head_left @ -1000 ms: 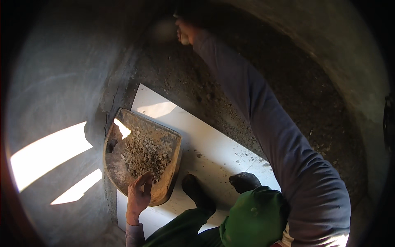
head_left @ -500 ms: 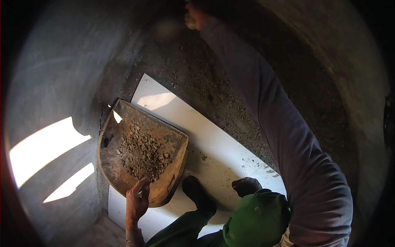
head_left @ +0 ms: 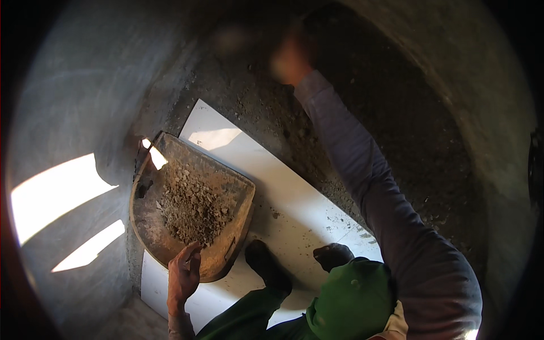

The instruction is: The person spreads wet mortar onto a floor surface using a trowel and then places a large white tile onto the mortar bed. After positioning the tile, they scrape up excess debris and mortar from the surrounding area and place it back into a container by hand and with the trowel.

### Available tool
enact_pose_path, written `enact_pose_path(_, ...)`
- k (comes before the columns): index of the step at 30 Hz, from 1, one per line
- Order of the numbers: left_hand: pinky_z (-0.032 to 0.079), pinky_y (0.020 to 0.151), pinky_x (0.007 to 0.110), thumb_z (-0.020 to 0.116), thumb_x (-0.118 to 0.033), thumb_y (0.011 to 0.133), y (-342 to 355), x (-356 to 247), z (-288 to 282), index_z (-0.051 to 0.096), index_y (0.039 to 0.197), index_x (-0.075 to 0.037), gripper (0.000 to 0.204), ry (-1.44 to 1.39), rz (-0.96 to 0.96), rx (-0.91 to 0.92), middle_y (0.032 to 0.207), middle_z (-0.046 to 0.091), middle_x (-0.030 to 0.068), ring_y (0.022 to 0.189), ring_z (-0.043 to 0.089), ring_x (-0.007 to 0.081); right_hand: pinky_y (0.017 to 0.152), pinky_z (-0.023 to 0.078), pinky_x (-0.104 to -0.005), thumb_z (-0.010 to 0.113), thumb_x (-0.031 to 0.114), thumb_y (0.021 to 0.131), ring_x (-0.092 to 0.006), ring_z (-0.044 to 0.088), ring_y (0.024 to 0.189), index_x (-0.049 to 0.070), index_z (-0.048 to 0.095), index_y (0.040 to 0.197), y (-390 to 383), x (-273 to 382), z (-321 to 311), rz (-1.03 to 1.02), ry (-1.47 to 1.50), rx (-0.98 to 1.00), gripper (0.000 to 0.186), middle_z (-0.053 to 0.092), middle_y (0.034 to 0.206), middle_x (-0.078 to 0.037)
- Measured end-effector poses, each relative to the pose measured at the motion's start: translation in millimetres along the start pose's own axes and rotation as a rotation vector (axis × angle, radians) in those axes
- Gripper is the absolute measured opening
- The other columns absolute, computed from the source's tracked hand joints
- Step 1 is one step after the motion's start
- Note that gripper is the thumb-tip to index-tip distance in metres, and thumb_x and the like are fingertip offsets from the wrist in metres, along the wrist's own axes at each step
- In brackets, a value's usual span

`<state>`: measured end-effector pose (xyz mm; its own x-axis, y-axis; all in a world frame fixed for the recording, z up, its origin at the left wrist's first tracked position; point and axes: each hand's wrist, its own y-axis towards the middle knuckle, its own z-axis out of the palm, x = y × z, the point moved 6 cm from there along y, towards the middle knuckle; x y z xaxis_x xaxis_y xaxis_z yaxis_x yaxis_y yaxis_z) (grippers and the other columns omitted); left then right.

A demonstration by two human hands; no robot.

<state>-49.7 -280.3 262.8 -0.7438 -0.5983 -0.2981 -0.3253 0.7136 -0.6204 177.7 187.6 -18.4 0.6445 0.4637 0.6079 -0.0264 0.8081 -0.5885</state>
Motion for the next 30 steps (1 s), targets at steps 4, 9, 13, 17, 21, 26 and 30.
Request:
enact_pose_path(4, 0.061, 0.098, 0.041, 0.062, -0.012, 0.109, 4.3, -0.9, 17.6, 0.072, 0.133, 0.001, 0.029, 0.011, 0.098, 0.052, 0.121, 0.081, 0.0199, 0.115, 0.079, 0.0322, 0.06, 0.053, -0.0485, 0.065, 0.029, 0.106, -0.0223, 0.059, 0.066, 0.014, 0.059, 0.121, 26.8, 36.3, -12.8, 0.015, -0.102, 0.089, 0.022, 0.058, 0.081, -0.005)
enact_pose_path(9, 0.061, 0.097, 0.039, 0.065, -0.008, 0.108, -13.0, -15.0, -5.0, 0.073, 0.133, 0.0, 0.028, -0.008, 0.059, -0.07, 0.122, 0.081, 0.019, 0.114, 0.08, 0.0313, 0.061, 0.054, -0.0475, 0.068, 0.03, 0.104, -0.0232, 0.06, 0.067, 0.013, 0.059, 0.117, -50.7, 17.1, -45.8, 0.048, 0.056, -0.107, 0.023, 0.059, 0.083, -0.006)
enact_pose_path(13, 0.061, 0.096, 0.039, 0.065, -0.007, 0.107, -13.8, -21.5, 17.0, 0.074, 0.132, 0.0, 0.027, 0.016, 0.222, -0.004, 0.12, 0.081, 0.0184, 0.112, 0.08, 0.033, 0.061, 0.054, -0.0471, 0.07, 0.031, 0.103, -0.0239, 0.06, 0.068, 0.013, 0.058, 0.118, -43.6, 42.0, -62.2, 0.024, -0.043, -0.002, 0.026, 0.059, 0.087, -0.007)
enact_pose_path(17, 0.061, 0.097, 0.041, 0.065, -0.007, 0.107, -16.7, -15.2, 7.4, 0.074, 0.131, 0.0, 0.026, 0.074, 0.252, -0.015, 0.119, 0.082, 0.0184, 0.111, 0.08, 0.0333, 0.059, 0.052, -0.0475, 0.07, 0.03, 0.103, -0.0235, 0.058, 0.066, 0.012, 0.059, 0.111, -67.6, 37.2, -119.4, -0.008, 0.018, -0.184, 0.023, 0.058, 0.085, -0.006)
enact_pose_path(21, 0.06, 0.096, 0.042, 0.065, -0.011, 0.108, -20.7, -27.3, 4.4, 0.074, 0.129, 0.0, 0.026, 0.146, 0.245, -0.061, 0.117, 0.081, 0.0199, 0.111, 0.079, 0.0357, 0.058, 0.051, -0.0479, 0.072, 0.028, 0.102, -0.0233, 0.057, 0.063, 0.011, 0.058, 0.107, -140.8, 45.4, -214.5, 0.054, 0.16, -0.277, 0.022, 0.057, 0.081, -0.006)
enact_pose_path(26, 0.06, 0.096, 0.042, 0.065, -0.012, 0.108, -18.3, -41.9, 27.1, 0.073, 0.131, -0.002, 0.027, 0.172, 0.327, 0.035, 0.117, 0.081, 0.0208, 0.111, 0.079, 0.0351, 0.051, 0.047, -0.0437, 0.074, 0.023, 0.101, -0.0219, 0.053, 0.056, 0.012, 0.057, 0.106, -185.6, 65.6, -178.7, -0.03, 0.014, -0.309, 0.021, 0.054, 0.076, -0.005)
enact_pose_path(30, 0.06, 0.094, 0.041, 0.065, -0.014, 0.108, -0.1, -61.9, 23.4, 0.073, 0.131, -0.003, 0.026, 0.163, 0.409, 0.008, 0.115, 0.081, 0.0202, 0.109, 0.08, 0.0332, 0.046, 0.046, -0.0425, 0.074, 0.023, 0.101, -0.021, 0.053, 0.055, 0.012, 0.057, 0.108, -155.5, 70.9, -225.3, -0.116, 0.042, -0.361, 0.021, 0.054, 0.076, -0.005)
